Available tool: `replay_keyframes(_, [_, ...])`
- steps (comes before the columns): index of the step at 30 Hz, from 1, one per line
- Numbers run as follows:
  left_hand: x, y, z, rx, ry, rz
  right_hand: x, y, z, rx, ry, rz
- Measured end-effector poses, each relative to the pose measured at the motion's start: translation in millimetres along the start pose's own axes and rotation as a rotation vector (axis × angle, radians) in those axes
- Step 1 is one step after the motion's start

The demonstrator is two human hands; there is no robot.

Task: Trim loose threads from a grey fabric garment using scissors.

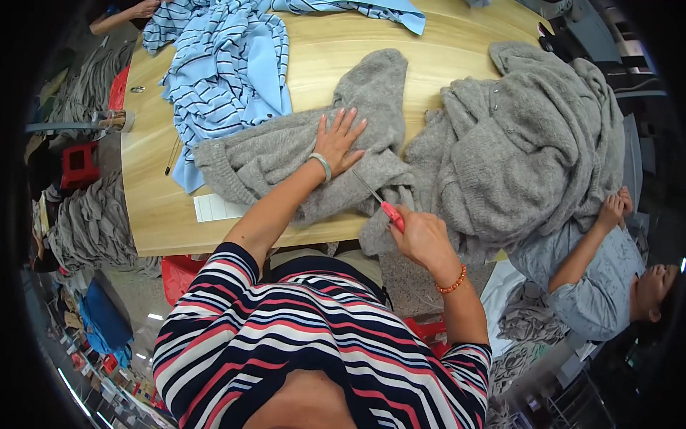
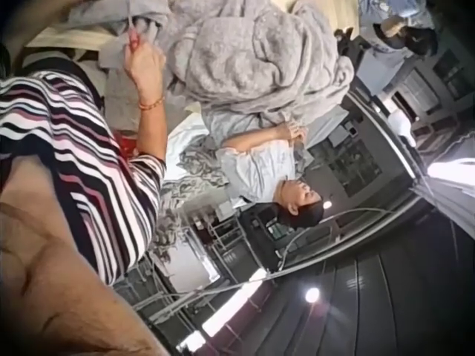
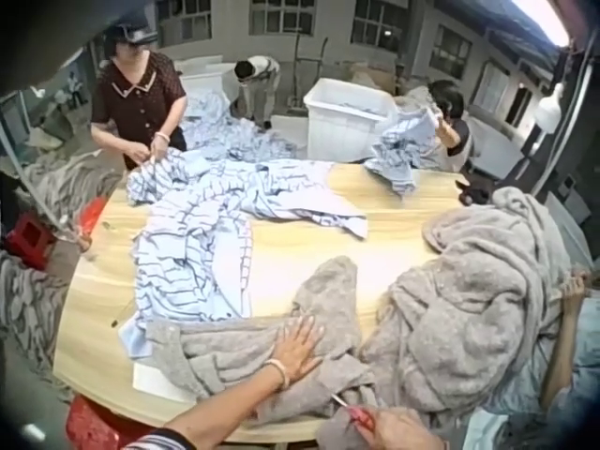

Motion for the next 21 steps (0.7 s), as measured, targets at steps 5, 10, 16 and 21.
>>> replay_keyframes(5, [7, 30, 38, -0.177, -0.046, -0.098, 4, 0, 5, 0.053, -0.043, -0.033])
replay_keyframes(10, [-1, 24, 72, -0.134, -0.111, -0.073, -18, -20, 5, -0.069, 0.129, 0.036])
replay_keyframes(16, [-8, 34, 122, -0.177, -0.045, -0.071, -17, -16, 12, -0.010, 0.101, 0.030])
replay_keyframes(21, [-23, 22, 140, -0.159, -0.082, -0.092, -33, -54, 15, -0.091, 0.248, 0.018])
Point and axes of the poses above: each hand's wrist, its own z-axis away from the middle knuckle, its own y-axis out of the back of the hand, x = y × z, the point moved 2 cm from there along -z, towards the middle knuckle, and after that the axes turned 4 degrees about -x, right-handed, at the moved point
